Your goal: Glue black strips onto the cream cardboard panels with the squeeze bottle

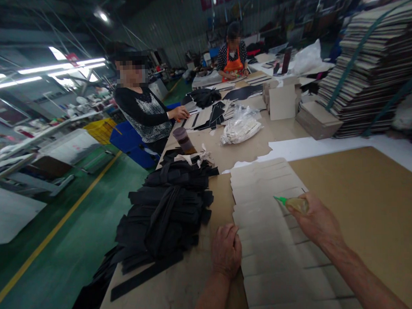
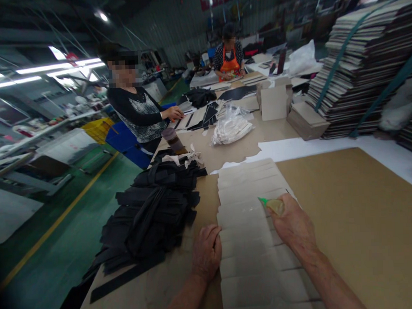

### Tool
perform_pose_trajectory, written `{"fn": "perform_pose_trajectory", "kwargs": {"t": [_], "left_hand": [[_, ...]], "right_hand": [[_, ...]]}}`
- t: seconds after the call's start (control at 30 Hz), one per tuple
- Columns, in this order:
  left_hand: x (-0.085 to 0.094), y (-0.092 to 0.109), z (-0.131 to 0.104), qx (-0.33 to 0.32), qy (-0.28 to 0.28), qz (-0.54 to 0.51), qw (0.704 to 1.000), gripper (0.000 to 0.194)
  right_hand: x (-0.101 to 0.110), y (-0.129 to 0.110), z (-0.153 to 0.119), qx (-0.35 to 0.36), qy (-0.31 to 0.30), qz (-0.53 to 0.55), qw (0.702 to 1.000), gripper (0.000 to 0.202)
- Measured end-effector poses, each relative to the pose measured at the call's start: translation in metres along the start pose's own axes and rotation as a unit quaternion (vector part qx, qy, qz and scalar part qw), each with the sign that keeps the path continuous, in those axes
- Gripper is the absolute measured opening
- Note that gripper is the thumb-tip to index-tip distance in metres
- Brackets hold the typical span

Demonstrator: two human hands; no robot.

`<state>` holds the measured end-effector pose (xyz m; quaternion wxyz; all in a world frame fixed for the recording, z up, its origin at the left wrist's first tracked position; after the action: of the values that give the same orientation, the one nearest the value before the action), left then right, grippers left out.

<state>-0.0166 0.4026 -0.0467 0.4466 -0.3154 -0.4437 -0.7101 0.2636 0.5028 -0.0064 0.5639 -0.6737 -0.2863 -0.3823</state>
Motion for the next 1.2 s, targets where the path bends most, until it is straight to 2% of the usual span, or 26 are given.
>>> {"fn": "perform_pose_trajectory", "kwargs": {"t": [0.1,0.3,0.47,0.63,0.87,1.07,1.2], "left_hand": [[0.000,0.001,0.000,-0.002,0.002,0.000,1.000,0.026],[0.002,0.001,0.002,-0.003,-0.003,0.003,1.000,0.026],[0.001,0.001,0.001,-0.008,-0.008,0.002,1.000,0.026],[0.000,0.001,0.001,-0.012,-0.003,0.008,1.000,0.026],[0.001,0.001,0.002,-0.016,0.000,0.009,1.000,0.026],[0.003,0.002,0.003,-0.027,0.008,0.008,1.000,0.027],[0.003,0.001,0.003,-0.027,0.011,0.011,1.000,0.027]], "right_hand": [[0.006,0.010,0.004,-0.017,0.014,-0.002,1.000,0.030],[0.002,0.006,0.003,-0.002,-0.009,0.005,1.000,0.028],[0.005,0.011,0.004,-0.010,0.015,-0.002,1.000,0.029],[-0.002,0.006,0.001,0.003,-0.018,0.020,1.000,0.029],[0.016,0.037,0.011,-0.027,0.043,-0.013,0.999,0.031],[0.007,0.022,0.007,0.019,0.014,0.011,1.000,0.029],[0.018,0.033,0.011,-0.029,0.031,-0.033,0.999,0.031]]}}
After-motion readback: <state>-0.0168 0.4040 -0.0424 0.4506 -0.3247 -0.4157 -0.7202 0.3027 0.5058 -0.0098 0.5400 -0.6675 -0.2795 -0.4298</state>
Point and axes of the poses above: each hand's wrist, its own z-axis towards the middle knuckle, its own x-axis out of the back of the hand, y = z × x, the point moved 8 cm from there along z, towards the middle knuckle, and after that the axes turned 1 degree about z, right-handed, at the moved point
